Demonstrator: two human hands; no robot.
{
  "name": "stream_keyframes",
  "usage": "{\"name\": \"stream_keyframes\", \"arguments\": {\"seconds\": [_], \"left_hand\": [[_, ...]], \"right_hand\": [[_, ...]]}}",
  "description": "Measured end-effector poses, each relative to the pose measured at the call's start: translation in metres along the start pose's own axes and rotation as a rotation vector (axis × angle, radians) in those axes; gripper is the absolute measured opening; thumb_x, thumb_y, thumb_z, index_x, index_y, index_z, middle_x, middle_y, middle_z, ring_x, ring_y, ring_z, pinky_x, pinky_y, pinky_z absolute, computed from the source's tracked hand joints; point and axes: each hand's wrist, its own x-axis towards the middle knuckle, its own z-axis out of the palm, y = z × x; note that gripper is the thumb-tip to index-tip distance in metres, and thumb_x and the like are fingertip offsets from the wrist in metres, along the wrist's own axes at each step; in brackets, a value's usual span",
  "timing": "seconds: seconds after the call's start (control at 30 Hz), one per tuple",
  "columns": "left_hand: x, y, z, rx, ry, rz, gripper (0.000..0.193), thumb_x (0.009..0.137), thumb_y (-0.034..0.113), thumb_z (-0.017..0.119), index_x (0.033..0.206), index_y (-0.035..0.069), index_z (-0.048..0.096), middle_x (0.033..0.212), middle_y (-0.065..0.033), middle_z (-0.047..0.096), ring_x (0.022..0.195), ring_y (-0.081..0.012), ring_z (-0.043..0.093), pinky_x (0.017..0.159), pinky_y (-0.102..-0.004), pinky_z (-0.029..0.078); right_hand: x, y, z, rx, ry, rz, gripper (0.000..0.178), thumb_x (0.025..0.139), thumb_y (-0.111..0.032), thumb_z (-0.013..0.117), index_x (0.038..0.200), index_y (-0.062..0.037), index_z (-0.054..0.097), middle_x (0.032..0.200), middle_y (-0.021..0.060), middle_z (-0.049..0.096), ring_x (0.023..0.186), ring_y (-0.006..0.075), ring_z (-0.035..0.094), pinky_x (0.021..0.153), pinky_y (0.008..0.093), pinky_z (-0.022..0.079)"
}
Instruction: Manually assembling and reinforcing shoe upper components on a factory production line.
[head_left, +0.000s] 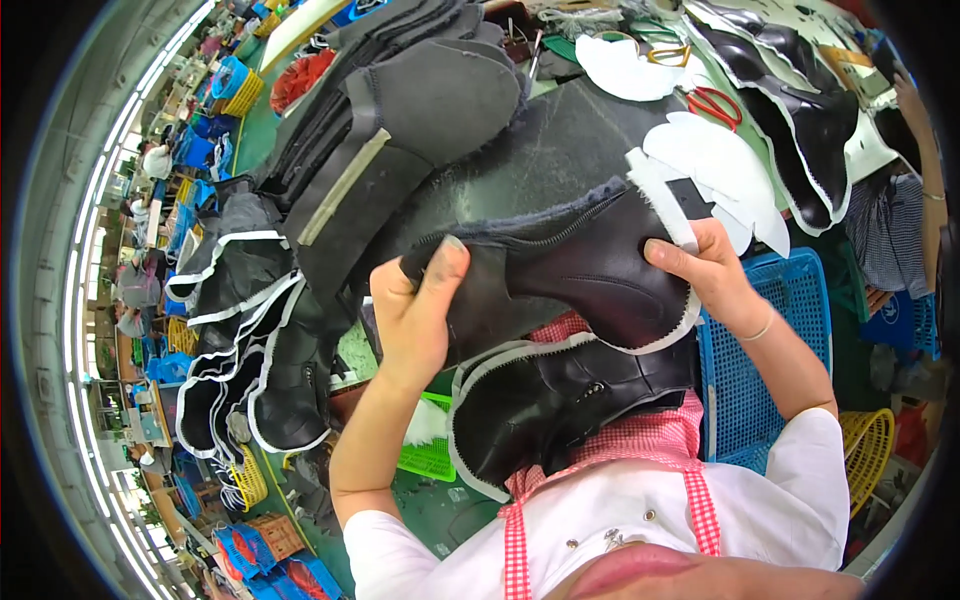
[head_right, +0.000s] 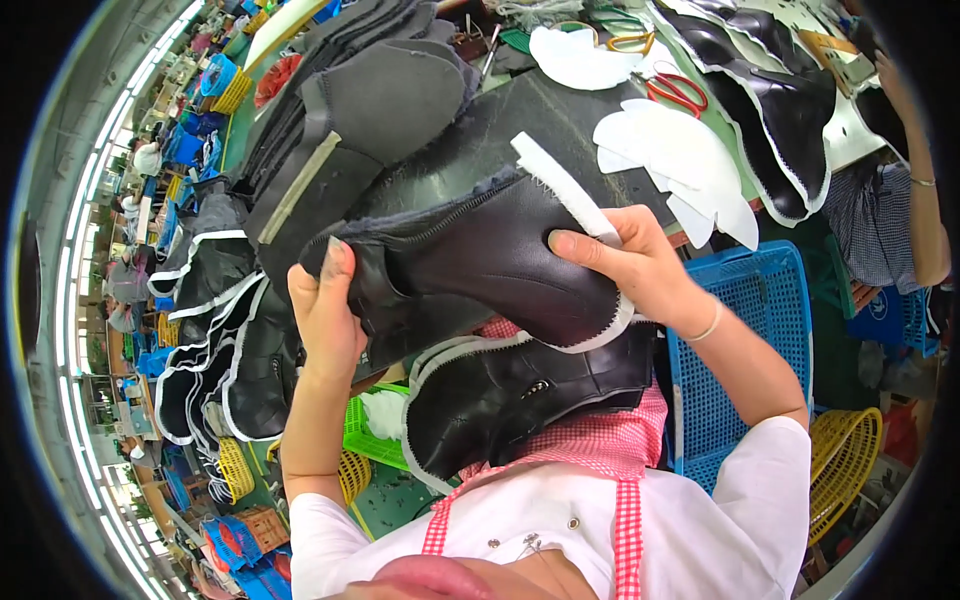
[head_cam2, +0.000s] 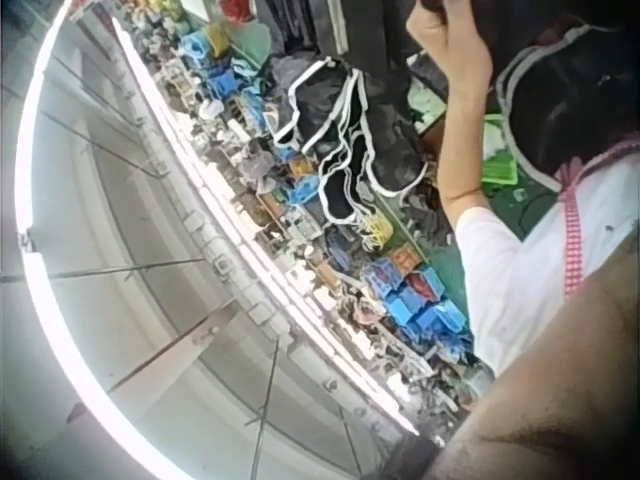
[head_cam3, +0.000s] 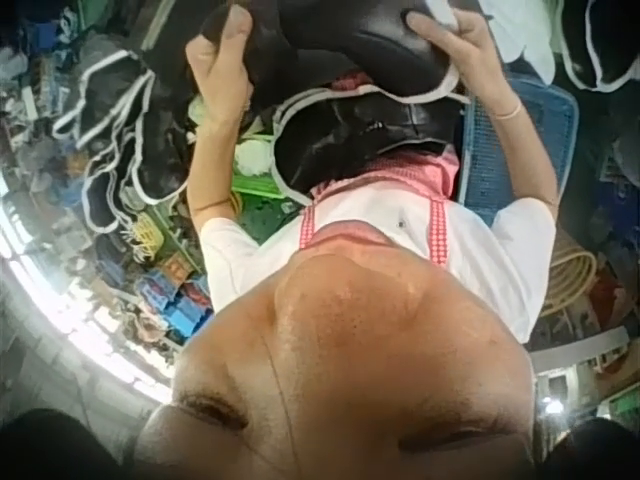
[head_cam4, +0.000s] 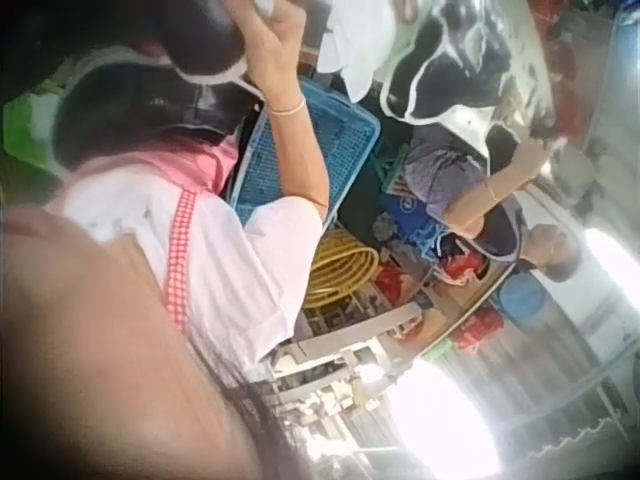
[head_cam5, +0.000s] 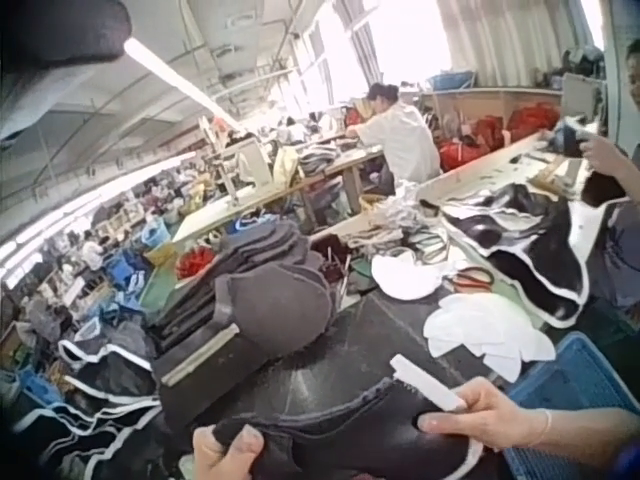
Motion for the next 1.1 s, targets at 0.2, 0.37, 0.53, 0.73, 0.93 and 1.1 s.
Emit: {"name": "stream_keyframes", "arguments": {"seconds": [0.2,0.37,0.53,0.73,0.93,1.1], "left_hand": [[-0.001,0.016,0.009,0.16,0.008,0.069,0.03,0.097,0.021,0.066,0.077,-0.001,0.065,0.069,0.0081,0.054,0.064,-0.0014,0.041,0.055,-0.0199,0.032],[0.001,0.026,0.02,0.188,-0.023,0.095,0.03,0.098,0.021,0.065,0.078,-0.002,0.064,0.069,0.0077,0.053,0.066,-0.0015,0.041,0.056,-0.0197,0.032],[-0.01,0.026,0.013,-0.038,0.003,0.075,0.029,0.099,0.019,0.062,0.076,0.001,0.064,0.072,0.0075,0.054,0.067,-0.0015,0.043,0.057,-0.02,0.032],[-0.011,0.035,0.01,-0.175,0.205,-0.048,0.021,0.098,0.012,0.061,0.079,0.002,0.065,0.078,0.0049,0.062,0.074,-0.0027,0.055,0.066,-0.0202,0.044],[0.017,0.077,-0.006,0.578,-0.338,0.177,0.02,0.078,0.009,0.081,0.092,0.0,0.071,0.081,0.0012,0.068,0.075,-0.0024,0.059,0.068,-0.0201,0.046],[0.026,0.066,-0.015,0.39,-0.284,0.025,0.017,0.08,0.012,0.081,0.082,0.001,0.069,0.071,0.006,0.06,0.067,-0.0008,0.051,0.06,-0.0208,0.04]], "right_hand": [[0.015,-0.074,0.033,-1.069,0.043,-0.837,0.071,0.068,-0.015,0.084,0.132,-0.0057,0.055,0.118,0.014,0.066,0.101,0.029,0.066,0.09,0.034,0.05],[0.015,-0.085,0.067,-1.371,0.062,-0.908,0.054,0.065,-0.027,0.086,0.11,-0.0074,0.064,0.086,0.0073,0.069,0.077,0.0259,0.067,0.071,0.0319,0.051],[0.02,-0.085,0.053,-1.212,-0.07,-0.771,0.028,0.074,-0.026,0.081,0.084,-0.0056,0.064,0.062,0.0125,0.056,0.057,0.0227,0.063,0.051,0.0361,0.045],[0.022,-0.095,0.032,-0.75,-0.175,-0.414,0.029,0.079,-0.019,0.082,0.101,-0.002,0.071,0.079,0.0028,0.07,0.071,0.0026,0.057,0.066,0.0234,0.049],[0.035,-0.091,0.036,-0.659,-0.159,-0.419,0.033,0.079,-0.016,0.083,0.106,0.0005,0.071,0.09,0.0029,0.074,0.079,0.0046,0.063,0.074,0.023,0.052],[0.049,-0.077,0.026,-0.415,-0.222,-0.336,0.028,0.083,-0.02,0.08,0.102,-0.0008,0.072,0.089,0.002,0.073,0.077,0.0045,0.065,0.071,0.0222,0.053]]}}
